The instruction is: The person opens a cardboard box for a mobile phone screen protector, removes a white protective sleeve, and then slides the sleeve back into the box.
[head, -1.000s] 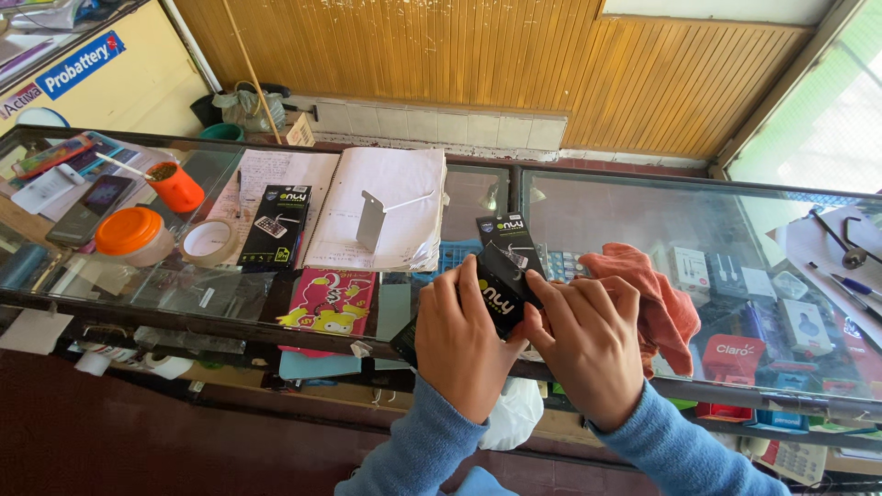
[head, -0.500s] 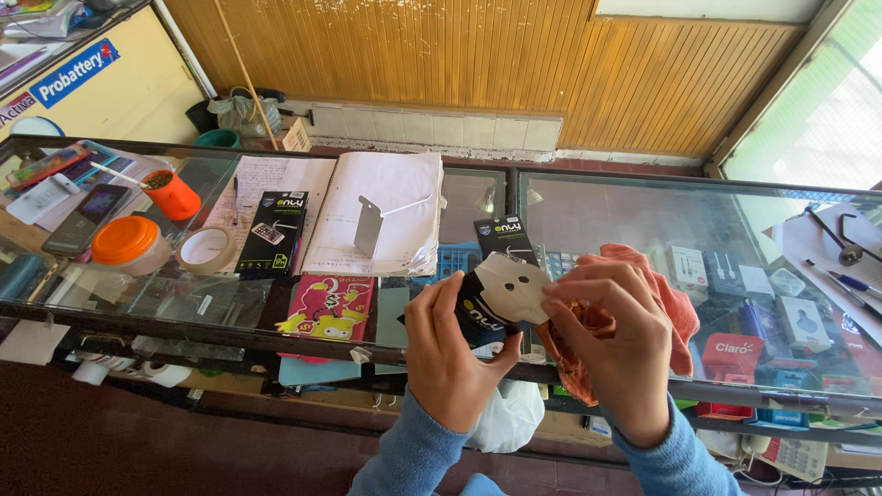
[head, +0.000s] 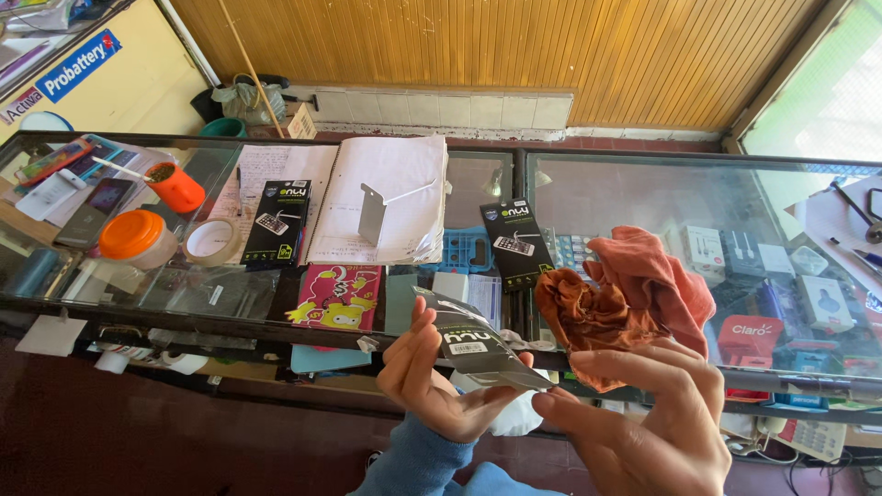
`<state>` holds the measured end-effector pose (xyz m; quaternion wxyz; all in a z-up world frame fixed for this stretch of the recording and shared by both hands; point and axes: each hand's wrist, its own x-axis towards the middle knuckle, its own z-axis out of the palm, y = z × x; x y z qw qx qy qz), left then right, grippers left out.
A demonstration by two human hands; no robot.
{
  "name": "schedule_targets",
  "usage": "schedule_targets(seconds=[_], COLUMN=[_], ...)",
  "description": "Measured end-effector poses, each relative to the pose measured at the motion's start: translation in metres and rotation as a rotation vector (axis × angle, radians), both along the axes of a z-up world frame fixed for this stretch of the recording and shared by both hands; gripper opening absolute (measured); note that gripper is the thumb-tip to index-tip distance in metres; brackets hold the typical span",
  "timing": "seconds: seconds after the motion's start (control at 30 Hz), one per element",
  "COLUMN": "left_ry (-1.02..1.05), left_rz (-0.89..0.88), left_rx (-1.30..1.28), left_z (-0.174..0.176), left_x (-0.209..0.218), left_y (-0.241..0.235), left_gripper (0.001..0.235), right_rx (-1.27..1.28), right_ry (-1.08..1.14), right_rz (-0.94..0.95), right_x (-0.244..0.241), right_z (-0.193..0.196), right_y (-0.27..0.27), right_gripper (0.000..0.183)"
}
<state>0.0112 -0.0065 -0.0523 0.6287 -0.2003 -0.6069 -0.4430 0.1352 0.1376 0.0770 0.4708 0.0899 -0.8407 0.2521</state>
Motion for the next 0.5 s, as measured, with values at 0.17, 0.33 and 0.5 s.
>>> schedule_targets(seconds=[0.17,0.33,0.5], left_ry=[-0.001,-0.016,-0.023], left_rz=[0.012,0.069,0.135], left_rx=[-0.010,-0.085,-0.142], left_z=[0.001,-0.005,-0.015], left_x=[0.001,-0.002,-0.008], left_y=[-0.001,-0.005,-0.007], left_gripper=[0.114,0.103,0.091], right_rx=[0.192,0.239,0.206], right_ry=[0.128,0.140,0.061], right_rz=[-0.065,-0.047,-0.048], right_x=[-0.008,-0.025,-0.036], right_z=[-0.005,0.003,-0.006], right_y=[0.002,-0.001,0.001], right_gripper=[0.017,0.013,0.012])
